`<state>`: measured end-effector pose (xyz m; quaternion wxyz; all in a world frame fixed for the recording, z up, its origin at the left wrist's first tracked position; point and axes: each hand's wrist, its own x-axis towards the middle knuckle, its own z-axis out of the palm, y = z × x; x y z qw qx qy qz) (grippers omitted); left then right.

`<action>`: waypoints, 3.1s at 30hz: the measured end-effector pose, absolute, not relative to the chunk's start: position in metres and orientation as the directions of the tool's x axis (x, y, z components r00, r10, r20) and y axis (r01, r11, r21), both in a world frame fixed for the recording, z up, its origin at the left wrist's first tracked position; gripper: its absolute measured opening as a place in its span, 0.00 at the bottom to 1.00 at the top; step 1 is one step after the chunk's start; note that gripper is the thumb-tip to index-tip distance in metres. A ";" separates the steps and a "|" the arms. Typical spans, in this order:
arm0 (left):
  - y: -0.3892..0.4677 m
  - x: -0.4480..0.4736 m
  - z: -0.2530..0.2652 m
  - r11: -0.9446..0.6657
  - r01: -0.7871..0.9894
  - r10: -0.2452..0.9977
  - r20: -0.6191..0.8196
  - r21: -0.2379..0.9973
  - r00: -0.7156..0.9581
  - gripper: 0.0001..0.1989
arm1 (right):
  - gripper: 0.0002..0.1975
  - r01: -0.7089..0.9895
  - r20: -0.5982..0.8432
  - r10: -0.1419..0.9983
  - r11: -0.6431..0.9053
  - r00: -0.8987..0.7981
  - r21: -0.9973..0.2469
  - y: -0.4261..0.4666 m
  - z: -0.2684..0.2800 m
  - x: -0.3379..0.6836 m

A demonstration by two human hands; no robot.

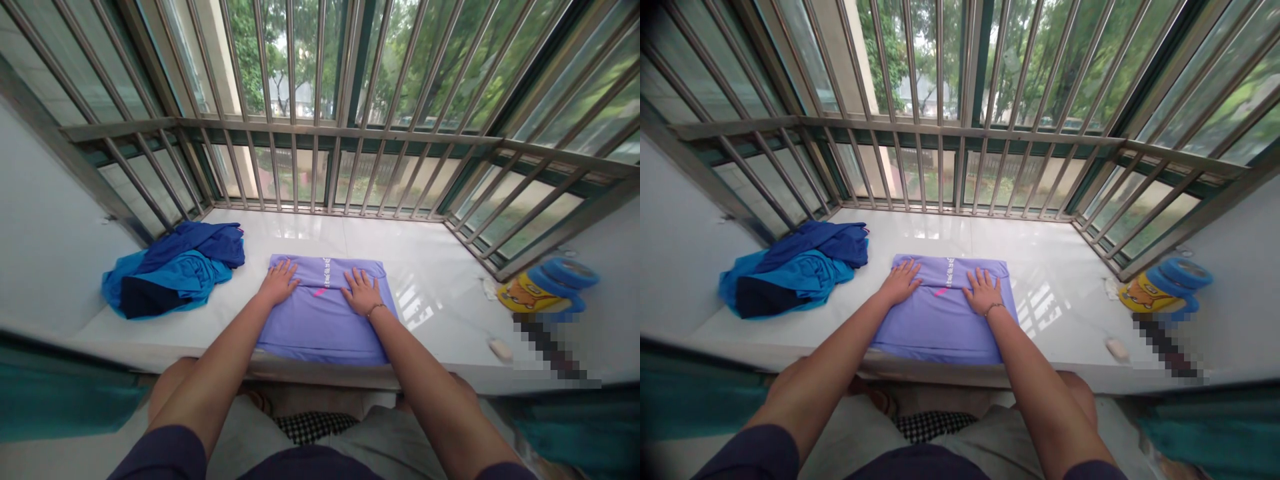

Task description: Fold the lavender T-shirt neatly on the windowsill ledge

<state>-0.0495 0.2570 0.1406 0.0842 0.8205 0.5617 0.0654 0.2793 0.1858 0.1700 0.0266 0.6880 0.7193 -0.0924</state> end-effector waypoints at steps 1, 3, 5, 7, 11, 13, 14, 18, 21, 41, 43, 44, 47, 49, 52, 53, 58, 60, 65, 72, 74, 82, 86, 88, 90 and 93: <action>0.260 -0.050 0.141 -0.355 0.909 0.932 0.012 0.218 0.361 0.36 | 0.37 0.995 -0.164 0.985 0.038 -0.054 -0.096 0.189 0.170 0.280; 0.264 -0.050 0.140 -0.360 0.906 0.931 0.023 0.224 0.364 0.36 | 0.37 0.995 -0.158 0.986 0.040 -0.055 -0.096 0.192 0.168 0.281; 0.265 -0.050 0.138 -0.362 0.905 0.931 0.041 0.223 0.363 0.36 | 0.37 0.994 -0.150 0.987 0.039 -0.053 -0.098 0.194 0.166 0.282; 0.265 -0.051 0.136 -0.358 0.908 0.933 0.052 0.217 0.356 0.35 | 0.37 0.994 -0.139 0.989 0.039 -0.053 -0.101 0.194 0.165 0.282; 0.262 -0.052 0.133 -0.351 0.913 0.936 0.059 0.207 0.346 0.35 | 0.37 0.994 -0.134 0.989 0.043 -0.056 -0.102 0.193 0.164 0.282; 0.261 -0.052 0.134 -0.354 0.912 0.935 0.062 0.206 0.349 0.35 | 0.37 0.994 -0.134 0.989 0.042 -0.056 -0.101 0.192 0.164 0.282; 0.260 -0.052 0.134 -0.356 0.911 0.934 0.065 0.207 0.350 0.35 | 0.37 0.994 -0.133 0.990 0.042 -0.055 -0.101 0.192 0.164 0.282; 0.257 -0.053 0.133 -0.359 0.910 0.933 0.078 0.208 0.350 0.35 | 0.37 0.995 -0.134 0.990 0.039 -0.052 -0.097 0.191 0.164 0.281; 0.255 -0.053 0.132 -0.350 0.914 0.937 0.077 0.206 0.341 0.34 | 0.37 0.995 -0.145 0.988 0.035 -0.049 -0.096 0.190 0.166 0.280; 0.294 -0.065 0.170 -0.328 0.917 0.944 0.038 0.228 0.328 0.26 | 0.28 0.993 -0.106 0.994 0.020 -0.032 -0.113 0.220 0.193 0.310; 0.317 -0.071 0.182 -0.299 0.930 0.954 0.027 0.213 0.300 0.24 | 0.26 0.995 -0.084 0.996 -0.017 0.010 -0.094 0.239 0.202 0.328; 0.329 -0.073 0.186 -0.292 0.933 0.955 0.011 0.208 0.296 0.25 | 0.26 0.996 -0.086 0.996 -0.036 0.029 -0.084 0.249 0.205 0.336; 0.357 -0.075 0.194 -0.303 0.930 0.944 -0.069 0.209 0.323 0.31 | 0.25 0.996 -0.132 0.990 -0.059 0.050 -0.061 0.274 0.207 0.356; 0.370 -0.073 0.196 -0.311 0.925 0.932 -0.119 0.220 0.342 0.30 | 0.25 0.998 -0.160 0.986 -0.047 0.038 -0.052 0.287 0.204 0.364; 0.380 -0.071 0.198 -0.316 0.916 0.919 -0.159 0.248 0.361 0.18 | 0.22 0.999 -0.186 0.983 -0.003 -0.006 -0.048 0.300 0.201 0.370; 0.382 -0.071 0.199 -0.319 0.911 0.917 -0.158 0.262 0.366 0.15 | 0.20 0.999 -0.193 0.981 0.017 -0.027 -0.052 0.303 0.202 0.371; 0.376 -0.079 0.214 -0.337 0.873 0.925 -0.049 0.353 0.377 0.12 | 0.10 0.988 -0.120 0.984 0.117 -0.129 -0.100 0.304 0.220 0.375; 0.369 -0.085 0.225 -0.342 0.855 0.929 0.005 0.391 0.370 0.13 | 0.10 0.979 -0.047 0.985 0.156 -0.163 -0.132 0.297 0.232 0.378; 0.337 -0.104 0.250 -0.361 0.813 0.929 0.096 0.457 0.358 0.15 | 0.09 0.953 0.107 0.971 0.230 -0.212 -0.199 0.267 0.261 0.386; 0.264 -0.119 0.255 -0.404 0.712 0.912 0.194 0.574 0.361 0.12 | 0.08 0.920 0.222 0.949 0.281 -0.223 -0.275 0.208 0.258 0.391; 0.242 -0.120 0.248 -0.410 0.705 0.910 0.204 0.579 0.361 0.11 | 0.09 0.898 0.252 0.939 0.308 -0.234 -0.316 0.189 0.245 0.393; 0.214 -0.120 0.225 -0.437 0.682 0.894 0.197 0.586 0.403 0.09 | 0.08 0.869 0.251 0.940 0.316 -0.232 -0.381 0.153 0.212 0.395; 0.257 -0.115 0.242 -0.437 0.698 0.895 0.197 0.568 0.401 0.11 | 0.09 0.914 0.227 0.962 0.226 -0.154 -0.336 0.188 0.234 0.388; 0.286 -0.108 0.254 -0.413 0.721 0.908 0.197 0.556 0.369 0.12 | 0.09 0.933 0.221 0.969 0.174 -0.107 -0.314 0.215 0.246 0.384; 0.314 -0.100 0.264 -0.384 0.747 0.923 0.203 0.543 0.327 0.12 | 0.09 0.944 0.220 0.973 0.141 -0.075 -0.299 0.244 0.254 0.381; 0.347 -0.089 0.269 -0.354 0.772 0.935 0.220 0.528 0.278 0.11 | 0.09 0.957 0.211 0.977 0.093 -0.034 -0.275 0.278 0.258 0.376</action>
